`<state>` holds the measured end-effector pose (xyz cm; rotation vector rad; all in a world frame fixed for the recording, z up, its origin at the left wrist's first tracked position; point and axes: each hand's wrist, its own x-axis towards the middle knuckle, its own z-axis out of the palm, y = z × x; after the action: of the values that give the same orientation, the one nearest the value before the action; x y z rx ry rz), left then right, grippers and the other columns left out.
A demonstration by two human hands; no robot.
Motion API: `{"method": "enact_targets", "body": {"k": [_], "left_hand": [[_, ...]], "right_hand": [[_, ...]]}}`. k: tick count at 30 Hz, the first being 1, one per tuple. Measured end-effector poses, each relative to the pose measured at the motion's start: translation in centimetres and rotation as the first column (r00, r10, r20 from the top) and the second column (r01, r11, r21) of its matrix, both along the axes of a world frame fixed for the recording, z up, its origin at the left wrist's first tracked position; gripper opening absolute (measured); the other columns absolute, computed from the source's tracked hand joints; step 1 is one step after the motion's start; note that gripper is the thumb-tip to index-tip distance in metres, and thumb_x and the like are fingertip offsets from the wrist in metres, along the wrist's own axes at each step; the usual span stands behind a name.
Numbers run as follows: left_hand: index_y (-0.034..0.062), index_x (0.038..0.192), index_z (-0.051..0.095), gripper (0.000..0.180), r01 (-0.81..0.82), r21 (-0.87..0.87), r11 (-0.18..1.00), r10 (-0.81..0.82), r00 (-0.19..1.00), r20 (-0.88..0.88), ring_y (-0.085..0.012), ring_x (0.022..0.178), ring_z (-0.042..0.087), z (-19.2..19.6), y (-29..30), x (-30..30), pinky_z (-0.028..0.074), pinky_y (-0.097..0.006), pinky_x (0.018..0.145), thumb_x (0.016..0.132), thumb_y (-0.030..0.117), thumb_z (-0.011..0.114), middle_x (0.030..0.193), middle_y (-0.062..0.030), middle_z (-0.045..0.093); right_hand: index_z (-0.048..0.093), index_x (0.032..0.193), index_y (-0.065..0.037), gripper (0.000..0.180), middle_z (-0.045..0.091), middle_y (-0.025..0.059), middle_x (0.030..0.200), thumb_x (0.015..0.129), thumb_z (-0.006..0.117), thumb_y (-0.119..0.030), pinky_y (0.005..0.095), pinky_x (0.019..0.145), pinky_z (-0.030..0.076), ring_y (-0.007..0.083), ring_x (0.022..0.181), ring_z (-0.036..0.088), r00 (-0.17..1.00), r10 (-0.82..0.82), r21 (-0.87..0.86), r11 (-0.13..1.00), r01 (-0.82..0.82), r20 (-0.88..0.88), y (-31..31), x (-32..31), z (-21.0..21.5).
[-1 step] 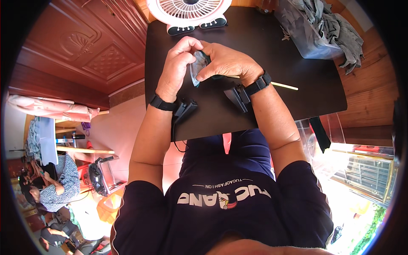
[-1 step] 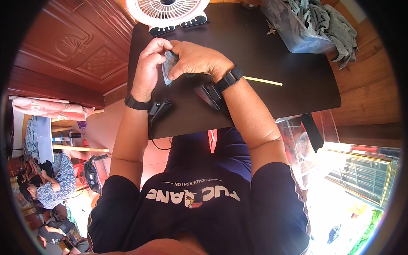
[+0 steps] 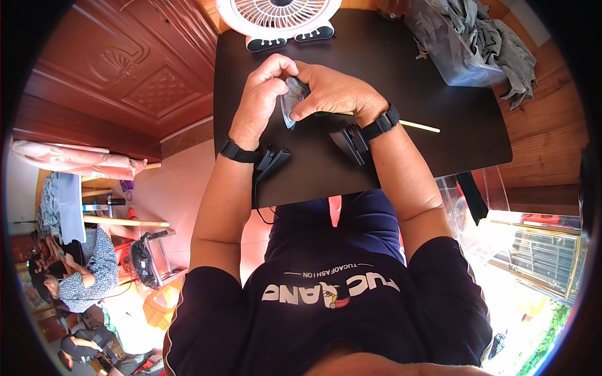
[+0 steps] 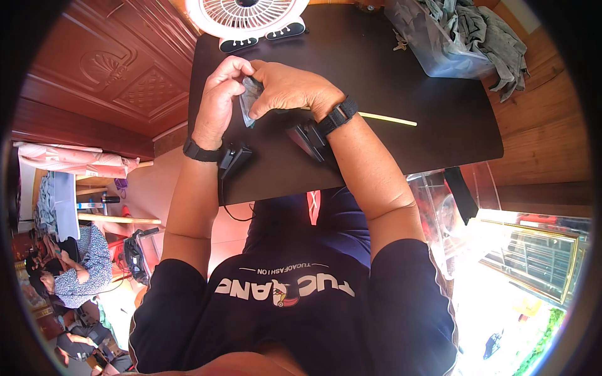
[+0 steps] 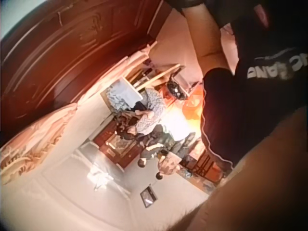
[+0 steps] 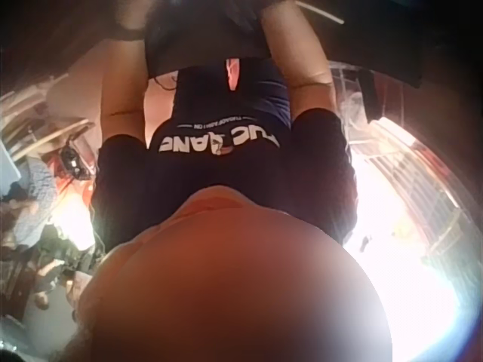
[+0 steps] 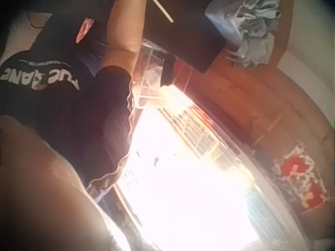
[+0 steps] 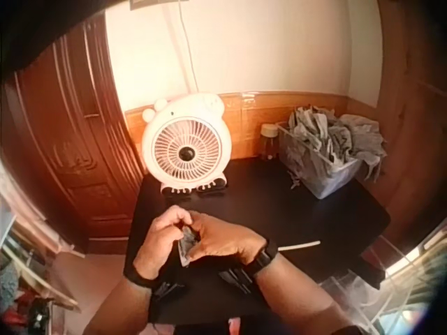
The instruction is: The recorder is turning small sewn fabric pieces inside out using a wooden stick turning tool.
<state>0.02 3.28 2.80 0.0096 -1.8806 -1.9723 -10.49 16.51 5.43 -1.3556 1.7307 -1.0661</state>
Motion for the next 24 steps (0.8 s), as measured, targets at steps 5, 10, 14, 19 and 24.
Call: {"method": "enact_targets", "body": {"k": [5,10,14,19,24], "left_hand": [[0.0011,0.079,0.047,0.018,-0.014,-0.322,0.947,-0.007,0.998,-0.064,-0.0076,0.07,0.04,-0.5,-0.5,-0.2,0.037,-0.02,0.063,0.069,-0.012,0.041,0.072,0.0009,0.044],[0.0012,0.07,0.043,0.008,-0.055,-0.419,0.906,0.021,0.996,-0.086,-0.0078,0.062,0.035,-0.2,-0.4,-0.1,0.033,-0.023,0.054,0.069,-0.007,0.042,0.065,0.0021,0.038],[0.0019,0.068,0.043,0.006,-0.062,-0.329,0.942,0.052,0.998,-0.04,-0.0068,0.061,0.033,0.1,-0.2,0.3,0.031,-0.022,0.053,0.069,-0.004,0.042,0.064,0.0026,0.036],[0.0024,0.066,0.043,0.004,-0.108,-0.301,0.947,0.104,0.994,-0.029,-0.0067,0.06,0.032,0.3,0.0,0.3,0.029,-0.022,0.052,0.069,-0.001,0.042,0.063,0.0033,0.036],[0.0032,0.065,0.04,0.003,-0.094,-0.236,0.967,0.104,0.994,0.033,-0.0076,0.063,0.031,0.0,-0.5,0.1,0.028,-0.022,0.056,0.062,0.001,0.04,0.064,0.0023,0.034]], "right_hand": [[0.057,0.108,0.005,0.056,0.057,0.012,0.106,0.06,0.075,-0.018,0.031,0.084,0.044,0.026,0.094,0.057,0.994,0.081,-0.071,0.994,-0.086,-0.068,-0.2,-0.4,-1.1],[0.061,0.099,0.005,0.048,0.057,0.0109,0.103,0.059,0.075,-0.018,0.0312,0.083,0.044,0.0249,0.093,0.057,0.993,0.106,-0.074,0.991,-0.11,-0.05,-0.4,-0.4,-1.4],[0.061,0.106,0.002,0.048,0.062,0.0062,0.101,0.062,0.076,-0.011,0.0276,0.088,0.041,0.0171,0.095,0.055,0.994,0.097,-0.058,0.993,-0.1,-0.046,-0.3,0.1,-0.7],[0.063,0.099,0.006,0.047,0.06,0.0099,0.103,0.061,0.075,-0.018,0.0303,0.083,0.043,0.0227,0.093,0.057,0.998,0.067,-0.063,0.996,-0.066,0.007,-0.3,0.3,-0.5],[0.065,0.099,0.003,0.039,0.061,0.0027,0.103,0.064,0.075,-0.011,0.0268,0.085,0.041,0.0159,0.09,0.056,0.999,0.034,-0.103,0.994,-0.033,0.003,-0.6,0.2,-0.9]]}}
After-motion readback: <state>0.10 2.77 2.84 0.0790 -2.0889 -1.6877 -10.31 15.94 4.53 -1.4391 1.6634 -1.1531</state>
